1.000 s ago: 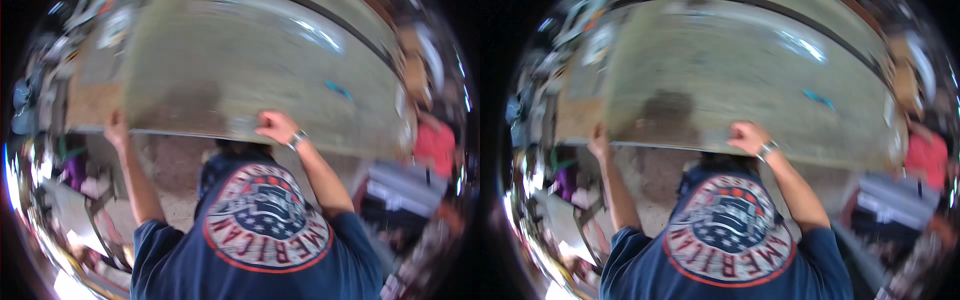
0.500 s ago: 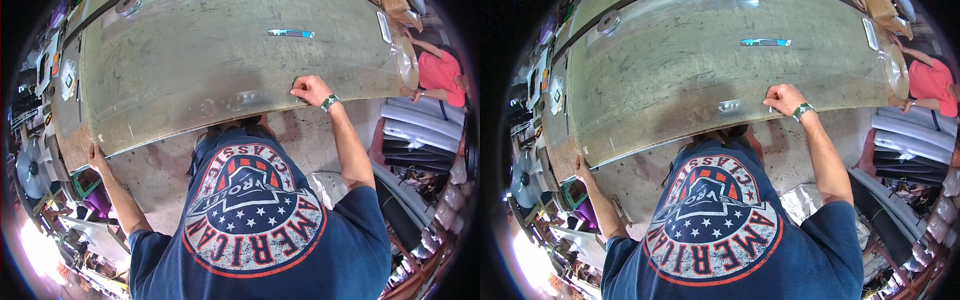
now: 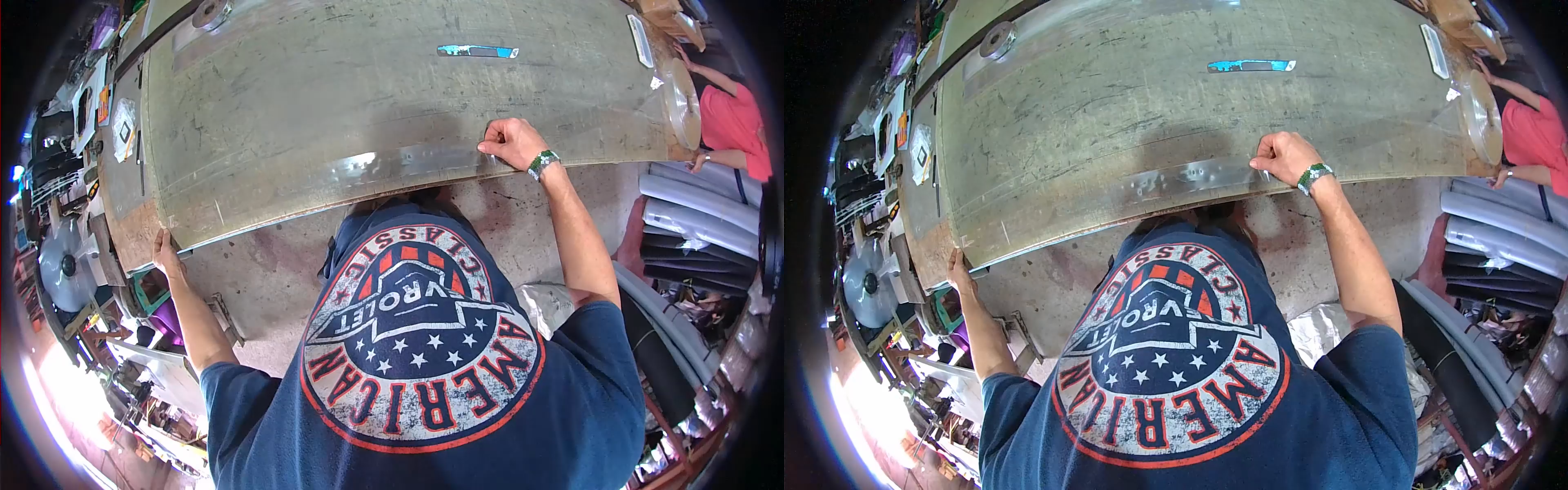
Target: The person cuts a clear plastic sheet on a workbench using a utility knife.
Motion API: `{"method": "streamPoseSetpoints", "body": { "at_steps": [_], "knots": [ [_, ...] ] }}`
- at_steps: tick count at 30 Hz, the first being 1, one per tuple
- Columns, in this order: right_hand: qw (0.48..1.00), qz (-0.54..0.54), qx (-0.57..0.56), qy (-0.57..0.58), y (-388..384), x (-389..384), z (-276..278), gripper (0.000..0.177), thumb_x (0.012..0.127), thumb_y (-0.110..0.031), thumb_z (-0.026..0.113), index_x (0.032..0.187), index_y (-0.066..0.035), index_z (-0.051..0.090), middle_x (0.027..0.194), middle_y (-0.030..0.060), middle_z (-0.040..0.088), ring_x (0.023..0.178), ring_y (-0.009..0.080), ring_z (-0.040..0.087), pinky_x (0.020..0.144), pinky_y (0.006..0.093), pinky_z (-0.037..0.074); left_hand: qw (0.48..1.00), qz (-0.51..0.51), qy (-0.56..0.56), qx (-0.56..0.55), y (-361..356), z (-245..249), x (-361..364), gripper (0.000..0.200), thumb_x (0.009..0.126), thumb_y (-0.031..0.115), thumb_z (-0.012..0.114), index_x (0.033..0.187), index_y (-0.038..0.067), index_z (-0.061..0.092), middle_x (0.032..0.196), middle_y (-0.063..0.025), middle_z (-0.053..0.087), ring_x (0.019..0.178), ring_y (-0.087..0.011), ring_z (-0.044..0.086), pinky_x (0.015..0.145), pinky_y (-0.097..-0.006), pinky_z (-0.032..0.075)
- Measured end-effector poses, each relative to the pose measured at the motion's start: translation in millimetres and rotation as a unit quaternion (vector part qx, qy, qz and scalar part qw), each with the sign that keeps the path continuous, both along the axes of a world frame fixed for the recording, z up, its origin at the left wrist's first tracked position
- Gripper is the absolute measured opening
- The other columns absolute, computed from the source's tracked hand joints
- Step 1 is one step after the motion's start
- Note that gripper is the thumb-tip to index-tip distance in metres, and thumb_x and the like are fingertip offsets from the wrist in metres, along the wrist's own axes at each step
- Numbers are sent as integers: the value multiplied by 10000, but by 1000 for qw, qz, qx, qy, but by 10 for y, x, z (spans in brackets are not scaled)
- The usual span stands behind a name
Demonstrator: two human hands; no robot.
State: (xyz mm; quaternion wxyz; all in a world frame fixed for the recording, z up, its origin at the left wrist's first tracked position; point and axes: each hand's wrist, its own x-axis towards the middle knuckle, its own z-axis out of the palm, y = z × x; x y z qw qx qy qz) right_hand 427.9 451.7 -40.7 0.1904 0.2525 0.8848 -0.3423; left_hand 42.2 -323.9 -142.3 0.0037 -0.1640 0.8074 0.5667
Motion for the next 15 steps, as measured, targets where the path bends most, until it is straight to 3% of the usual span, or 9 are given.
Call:
{"method": "streamPoseSetpoints", "body": {
  "at_steps": [15],
  "knots": [
    [991,-19,129,-33,-81,-39,124,386,755,-402,871,872,-93,672,873,138,742,886,354,713,780,471,534,997,-14,-56,-46,107,219,-69,328,933,111,733,1228,-6,648,1059,-81,707,968,-164,668,896,-301,532]
  ]
}}
